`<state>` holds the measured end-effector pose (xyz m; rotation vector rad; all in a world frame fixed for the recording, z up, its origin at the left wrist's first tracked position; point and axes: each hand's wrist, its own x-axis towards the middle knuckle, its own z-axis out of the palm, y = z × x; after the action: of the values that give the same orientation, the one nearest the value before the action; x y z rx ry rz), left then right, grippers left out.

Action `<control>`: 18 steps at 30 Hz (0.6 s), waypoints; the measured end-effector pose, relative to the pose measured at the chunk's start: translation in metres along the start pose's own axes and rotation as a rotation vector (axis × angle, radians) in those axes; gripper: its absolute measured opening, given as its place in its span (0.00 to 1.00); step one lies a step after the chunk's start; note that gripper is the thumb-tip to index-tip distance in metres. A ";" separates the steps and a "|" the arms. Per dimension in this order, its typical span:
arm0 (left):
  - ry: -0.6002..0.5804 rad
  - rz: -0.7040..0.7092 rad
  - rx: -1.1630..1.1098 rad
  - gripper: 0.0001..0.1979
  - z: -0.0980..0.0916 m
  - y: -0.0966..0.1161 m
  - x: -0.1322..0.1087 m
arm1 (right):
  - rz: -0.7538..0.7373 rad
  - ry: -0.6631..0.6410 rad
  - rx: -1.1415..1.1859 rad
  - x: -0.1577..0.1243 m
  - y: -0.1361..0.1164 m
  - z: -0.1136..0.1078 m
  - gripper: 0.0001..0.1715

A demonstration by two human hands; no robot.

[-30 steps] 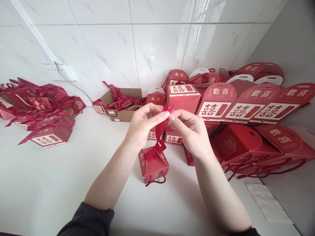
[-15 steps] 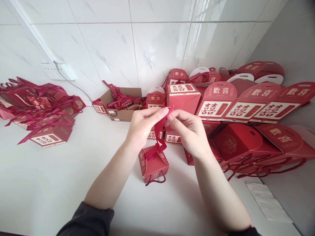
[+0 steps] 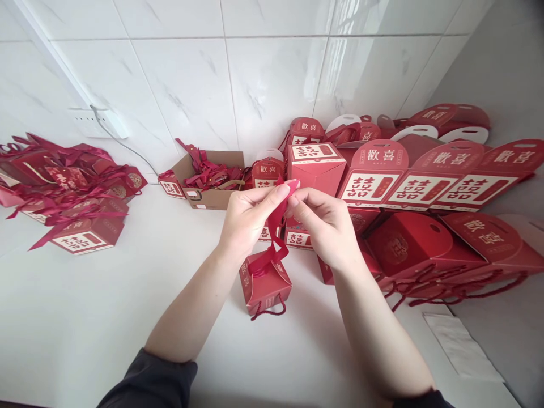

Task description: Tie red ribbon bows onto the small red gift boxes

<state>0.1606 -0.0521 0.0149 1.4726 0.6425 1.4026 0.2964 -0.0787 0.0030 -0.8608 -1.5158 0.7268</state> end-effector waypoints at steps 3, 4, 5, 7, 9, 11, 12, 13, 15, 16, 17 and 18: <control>-0.012 -0.020 -0.025 0.11 0.001 -0.002 0.000 | -0.008 -0.012 -0.011 0.000 -0.001 0.001 0.14; -0.015 -0.027 -0.034 0.10 0.001 -0.002 0.000 | -0.009 -0.017 -0.014 0.000 -0.001 0.001 0.14; -0.017 -0.033 -0.040 0.10 0.002 -0.003 0.000 | -0.007 -0.022 -0.017 0.000 -0.001 0.002 0.14; -0.014 -0.041 -0.048 0.10 0.002 -0.004 0.001 | 0.000 -0.026 -0.019 0.000 -0.001 0.002 0.14; -0.004 -0.043 -0.054 0.10 0.001 -0.005 0.001 | -0.001 -0.028 -0.015 0.000 -0.001 0.002 0.15; 0.008 -0.039 -0.059 0.10 0.001 -0.005 0.002 | -0.009 -0.039 -0.002 -0.001 -0.002 0.002 0.14; 0.014 -0.038 -0.061 0.10 0.001 -0.006 0.002 | -0.010 -0.049 0.014 -0.001 -0.002 0.002 0.13; 0.018 -0.040 -0.061 0.10 0.001 -0.006 0.002 | -0.008 -0.059 0.034 -0.001 -0.002 0.002 0.12; 0.018 -0.052 -0.056 0.10 0.002 -0.007 0.002 | 0.001 -0.071 0.070 -0.001 -0.001 0.003 0.10; 0.013 -0.064 -0.055 0.11 0.003 -0.007 0.001 | 0.005 -0.072 0.080 -0.001 -0.001 0.004 0.10; 0.006 -0.077 -0.055 0.12 0.003 -0.007 0.001 | 0.005 -0.070 0.080 -0.001 -0.001 0.004 0.10; -0.005 -0.088 -0.061 0.13 0.002 -0.006 0.002 | 0.005 -0.064 0.073 -0.001 0.000 0.004 0.10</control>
<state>0.1642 -0.0486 0.0103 1.3837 0.6484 1.3392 0.2924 -0.0792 0.0025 -0.7927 -1.5350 0.8153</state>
